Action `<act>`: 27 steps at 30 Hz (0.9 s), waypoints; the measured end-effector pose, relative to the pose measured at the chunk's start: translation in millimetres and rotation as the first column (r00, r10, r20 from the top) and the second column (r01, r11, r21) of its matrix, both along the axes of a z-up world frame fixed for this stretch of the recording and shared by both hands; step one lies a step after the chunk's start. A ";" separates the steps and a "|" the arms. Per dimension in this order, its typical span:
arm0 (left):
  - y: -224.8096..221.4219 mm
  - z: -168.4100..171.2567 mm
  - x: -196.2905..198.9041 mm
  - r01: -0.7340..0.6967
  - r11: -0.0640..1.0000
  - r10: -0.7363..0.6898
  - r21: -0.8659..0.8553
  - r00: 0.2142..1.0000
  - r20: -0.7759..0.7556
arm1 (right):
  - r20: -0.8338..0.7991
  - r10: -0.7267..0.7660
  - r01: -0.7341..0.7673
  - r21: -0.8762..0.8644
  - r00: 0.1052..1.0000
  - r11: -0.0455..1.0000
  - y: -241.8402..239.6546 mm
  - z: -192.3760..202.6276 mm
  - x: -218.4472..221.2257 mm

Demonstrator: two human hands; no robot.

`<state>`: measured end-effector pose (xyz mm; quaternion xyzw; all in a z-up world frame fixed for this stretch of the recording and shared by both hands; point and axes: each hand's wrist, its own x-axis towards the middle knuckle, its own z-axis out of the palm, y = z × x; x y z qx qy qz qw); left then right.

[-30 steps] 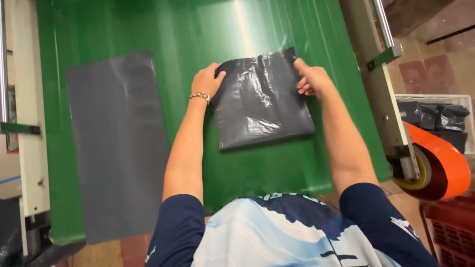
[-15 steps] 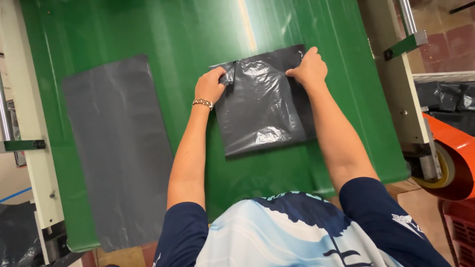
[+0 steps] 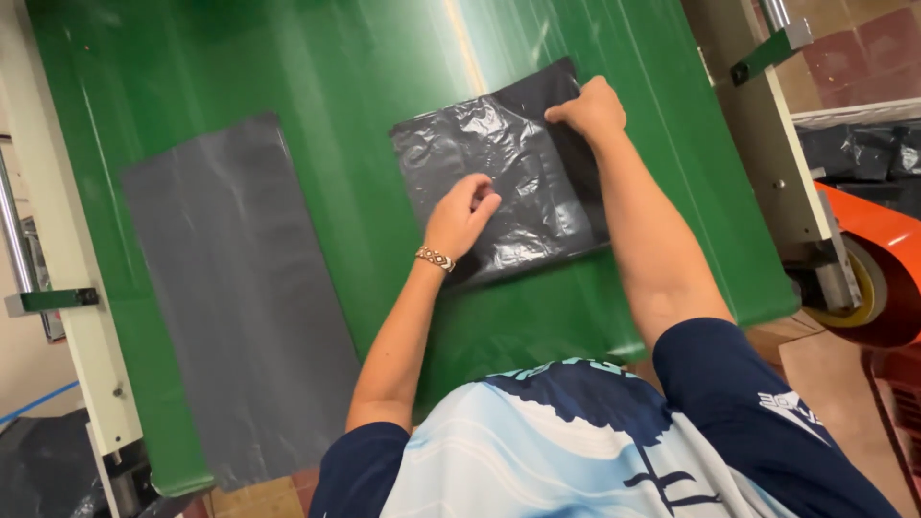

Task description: Picking up plastic sheets from a conveyor belt, folding them into smaller rectangles, and stacking them into a red plastic crate.

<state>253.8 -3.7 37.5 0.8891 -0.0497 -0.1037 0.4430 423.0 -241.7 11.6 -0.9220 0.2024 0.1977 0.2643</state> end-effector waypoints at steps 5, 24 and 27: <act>1.7 0.4 0.7 -0.356 0.820 0.105 -0.448 0.864 -0.493 | 0.414 0.042 -0.195 0.335 0.909 0.922 -3.9 12.0 -39.2; 37.6 -81.0 -69.9 -0.608 0.776 0.449 0.169 0.719 0.530 | 0.503 0.647 -0.584 -0.304 0.572 0.753 -113.5 -19.2 -191.9; -17.0 -117.3 -41.3 -0.473 0.754 0.068 0.456 0.747 0.661 | 0.801 0.551 -0.686 -0.265 0.234 0.677 -53.6 14.6 -174.8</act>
